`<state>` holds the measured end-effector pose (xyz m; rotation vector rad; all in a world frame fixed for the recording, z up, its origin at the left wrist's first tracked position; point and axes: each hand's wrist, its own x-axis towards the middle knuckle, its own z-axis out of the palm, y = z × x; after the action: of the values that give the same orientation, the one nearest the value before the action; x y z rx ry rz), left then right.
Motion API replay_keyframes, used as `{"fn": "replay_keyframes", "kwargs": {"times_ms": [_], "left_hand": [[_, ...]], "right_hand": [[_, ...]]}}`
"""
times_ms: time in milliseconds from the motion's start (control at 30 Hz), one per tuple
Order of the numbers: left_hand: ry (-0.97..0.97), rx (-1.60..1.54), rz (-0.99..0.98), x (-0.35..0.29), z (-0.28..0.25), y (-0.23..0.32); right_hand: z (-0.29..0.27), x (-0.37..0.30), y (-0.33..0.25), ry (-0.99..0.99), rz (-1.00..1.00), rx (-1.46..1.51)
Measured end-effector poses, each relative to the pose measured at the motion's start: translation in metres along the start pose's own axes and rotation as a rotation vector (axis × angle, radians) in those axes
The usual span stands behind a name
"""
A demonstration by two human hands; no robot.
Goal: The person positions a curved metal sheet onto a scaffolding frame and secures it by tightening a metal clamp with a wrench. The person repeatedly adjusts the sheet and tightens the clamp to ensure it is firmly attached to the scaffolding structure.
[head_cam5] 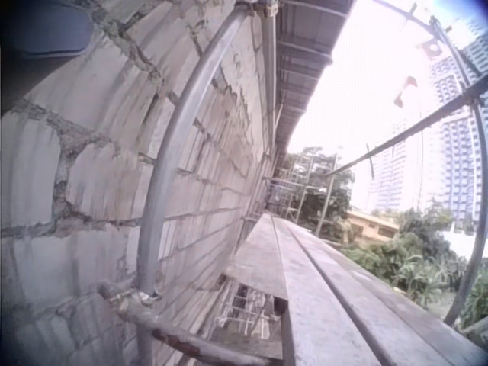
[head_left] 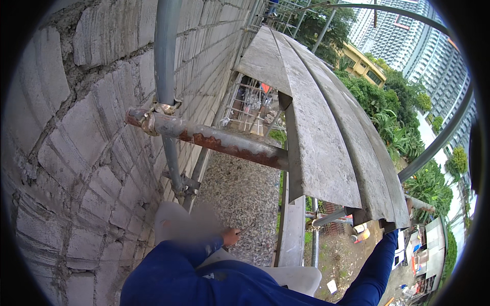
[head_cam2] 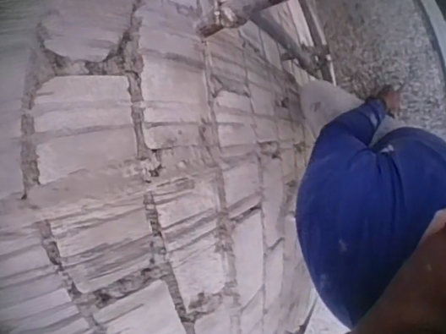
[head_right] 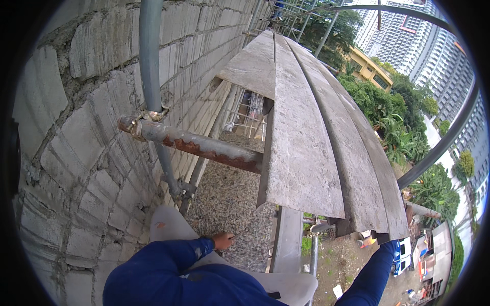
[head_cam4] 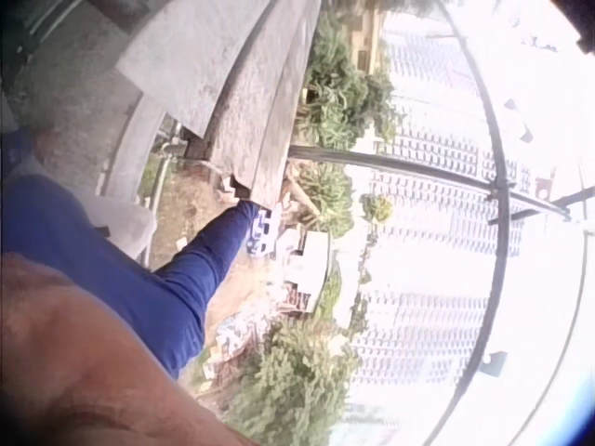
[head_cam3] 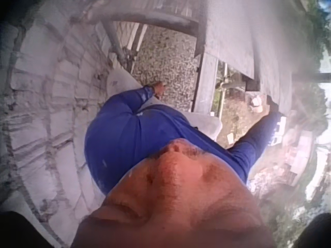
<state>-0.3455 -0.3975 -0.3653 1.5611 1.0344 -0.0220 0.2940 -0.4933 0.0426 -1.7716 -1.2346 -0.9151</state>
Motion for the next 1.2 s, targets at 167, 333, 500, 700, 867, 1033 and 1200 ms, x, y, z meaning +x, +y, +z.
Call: {"fn": "replay_keyframes", "kwargs": {"times_ms": [167,333,500,700,867,1033,1200], "left_hand": [[-0.039,-0.006,-0.047,-0.034,-0.018,0.029],[-0.050,-0.012,0.001,-0.024,-0.020,0.019],[0.079,-0.025,0.085,0.003,-0.005,-0.011],[0.026,0.064,0.029,0.003,-0.004,-0.007],[-0.095,0.160,-0.039,0.008,-0.012,0.001],[0.059,-0.035,-0.026,0.016,-0.003,-0.018],[0.038,-0.021,0.011,0.027,0.000,-0.026]], "right_hand": [[0.021,-0.013,-0.011,0.012,0.066,0.222],[0.022,-0.011,-0.029,-0.090,0.419,1.139],[0.001,-0.001,-0.049,0.004,-0.114,0.278],[-0.017,-0.005,-0.052,-0.049,-0.058,-0.168],[-0.007,-0.005,-0.061,-0.010,0.091,-0.119],[0.009,-0.007,-0.076,0.111,0.201,-0.106],[0.011,-0.009,-0.067,0.184,0.259,-0.171]]}}
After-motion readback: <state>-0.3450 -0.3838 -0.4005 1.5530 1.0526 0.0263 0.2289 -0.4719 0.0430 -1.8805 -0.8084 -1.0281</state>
